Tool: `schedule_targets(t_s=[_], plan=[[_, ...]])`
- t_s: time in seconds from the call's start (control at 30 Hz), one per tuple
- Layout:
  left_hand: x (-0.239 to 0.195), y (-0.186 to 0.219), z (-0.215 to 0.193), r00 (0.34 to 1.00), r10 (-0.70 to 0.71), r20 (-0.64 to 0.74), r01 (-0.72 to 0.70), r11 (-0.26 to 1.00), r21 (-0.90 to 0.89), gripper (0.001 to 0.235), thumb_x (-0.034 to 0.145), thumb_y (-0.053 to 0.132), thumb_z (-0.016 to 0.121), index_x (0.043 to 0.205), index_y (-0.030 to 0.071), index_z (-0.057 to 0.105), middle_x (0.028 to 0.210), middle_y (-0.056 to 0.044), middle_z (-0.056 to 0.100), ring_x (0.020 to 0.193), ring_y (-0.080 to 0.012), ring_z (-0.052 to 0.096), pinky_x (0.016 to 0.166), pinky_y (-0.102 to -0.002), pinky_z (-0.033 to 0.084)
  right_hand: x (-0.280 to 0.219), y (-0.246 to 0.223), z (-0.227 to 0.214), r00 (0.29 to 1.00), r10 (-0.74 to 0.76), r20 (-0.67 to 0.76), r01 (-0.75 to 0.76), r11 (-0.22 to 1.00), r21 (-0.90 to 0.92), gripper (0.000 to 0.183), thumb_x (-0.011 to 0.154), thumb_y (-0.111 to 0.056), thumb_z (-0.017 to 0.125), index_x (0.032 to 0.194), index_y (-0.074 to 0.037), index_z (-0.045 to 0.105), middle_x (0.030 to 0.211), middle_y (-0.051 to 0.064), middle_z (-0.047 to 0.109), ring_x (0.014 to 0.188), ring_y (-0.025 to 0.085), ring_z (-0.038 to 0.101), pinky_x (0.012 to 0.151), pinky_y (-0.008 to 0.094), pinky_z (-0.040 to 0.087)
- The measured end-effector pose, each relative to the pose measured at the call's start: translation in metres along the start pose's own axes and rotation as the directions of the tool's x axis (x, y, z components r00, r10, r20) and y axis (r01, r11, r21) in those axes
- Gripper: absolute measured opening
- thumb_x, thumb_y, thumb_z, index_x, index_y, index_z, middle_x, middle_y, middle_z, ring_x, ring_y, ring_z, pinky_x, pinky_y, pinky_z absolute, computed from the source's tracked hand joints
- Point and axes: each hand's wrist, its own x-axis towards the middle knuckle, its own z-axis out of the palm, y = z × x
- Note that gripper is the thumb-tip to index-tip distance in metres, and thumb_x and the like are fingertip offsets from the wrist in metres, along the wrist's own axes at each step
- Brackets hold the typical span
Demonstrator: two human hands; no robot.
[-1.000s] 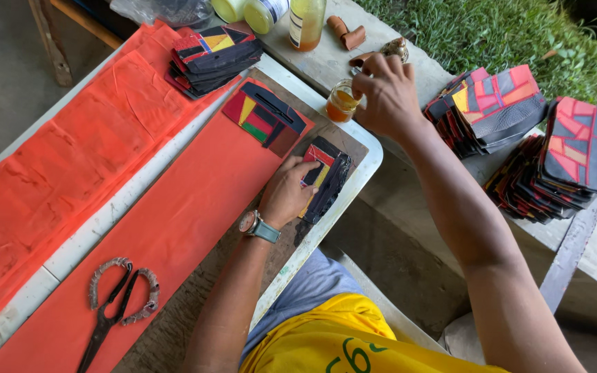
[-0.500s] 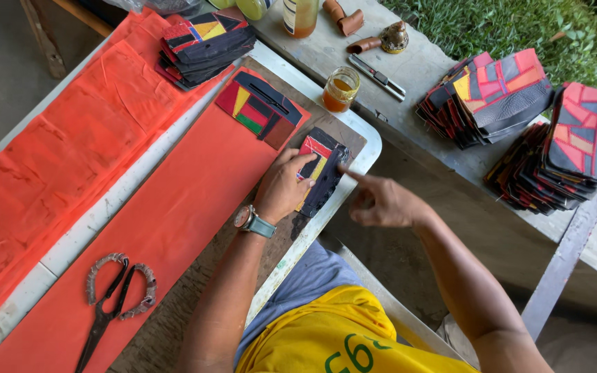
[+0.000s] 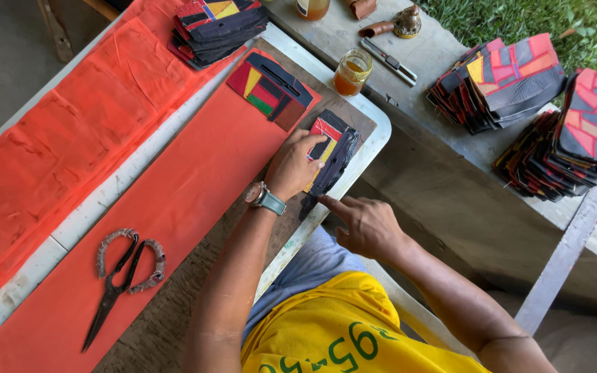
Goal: The person places small patterned wallets onto a red fabric sheet on a table, then uses a small wooden block to press and smooth each wallet. The person repeats this process for several wallets, arranging them in a row.
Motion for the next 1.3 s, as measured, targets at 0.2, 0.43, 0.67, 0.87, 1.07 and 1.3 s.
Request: schedule_targets(t_s=[0.2,0.43,0.67,0.87,1.07,1.3], plan=[[-0.014,0.013,-0.009,0.947,-0.037,-0.320,-0.065,0.952,-0.300,0.049,0.086,0.012,0.079,0.130,0.002,0.061,0.122,-0.019,0.067,0.113,-0.0350,0.068,0.096,-0.041,0.053,0.060,0.064,-0.078,0.823,0.063,-0.564,-0.098,0.995,-0.032,0.047,0.082,-0.025,0.083,0.126,-0.014,0.072,0.109,0.013,0.062,0.105,0.032,0.060,0.091,0.043,0.051],[-0.064,0.027,-0.053,0.900,-0.427,-0.085,0.435,0.867,0.243,0.052,0.094,0.029,0.071,0.141,0.013,0.058,0.122,-0.013,0.066,0.111,-0.0326,0.065,0.091,-0.046,0.053,0.151,0.127,-0.088,0.890,0.058,-0.452,-0.118,0.987,-0.107,0.053,0.065,-0.035,0.089,0.115,-0.023,0.078,0.130,0.009,0.056,0.121,0.034,0.048,0.099,0.047,0.038],[-0.036,0.023,-0.020,0.984,0.137,0.115,-0.172,0.904,0.392,0.038,0.088,0.022,0.073,0.124,0.012,0.069,0.138,-0.012,0.056,0.120,-0.0337,0.057,0.108,-0.058,0.033,0.173,0.136,-0.092,0.956,0.088,-0.280,-0.139,0.975,-0.171,0.047,0.065,-0.042,0.091,0.108,-0.025,0.080,0.137,0.006,0.054,0.123,0.032,0.045,0.103,0.046,0.036],[-0.005,0.021,-0.007,0.990,0.027,0.139,-0.076,0.928,0.364,0.034,0.094,0.023,0.068,0.126,0.012,0.066,0.141,-0.012,0.053,0.090,-0.0304,0.071,0.116,-0.061,0.024,0.136,0.144,-0.098,0.915,0.092,-0.392,-0.121,0.991,-0.049,0.056,0.063,-0.033,0.089,0.118,-0.026,0.077,0.133,0.005,0.056,0.124,0.031,0.045,0.103,0.050,0.035],[0.002,0.012,-0.016,0.983,0.089,0.157,-0.145,0.909,0.391,0.030,0.092,0.019,0.068,0.121,0.014,0.068,0.138,-0.009,0.056,0.089,-0.0281,0.073,0.111,-0.062,0.025,0.055,0.120,-0.110,0.901,-0.148,-0.407,0.392,0.680,0.620,0.050,0.084,-0.013,0.078,0.132,-0.020,0.066,0.109,0.006,0.064,0.108,0.019,0.063,0.130,0.047,0.041],[0.003,0.009,-0.018,0.978,0.116,0.173,-0.176,0.906,0.385,0.027,0.092,0.018,0.068,0.119,0.014,0.069,0.137,-0.008,0.058,0.090,-0.0266,0.073,0.110,-0.060,0.026,0.044,0.099,-0.054,0.919,0.069,0.388,-0.339,0.640,0.689,0.102,0.078,-0.013,0.071,0.164,-0.024,0.017,0.092,0.009,0.075,0.069,0.016,0.066,0.065,0.032,0.058]])
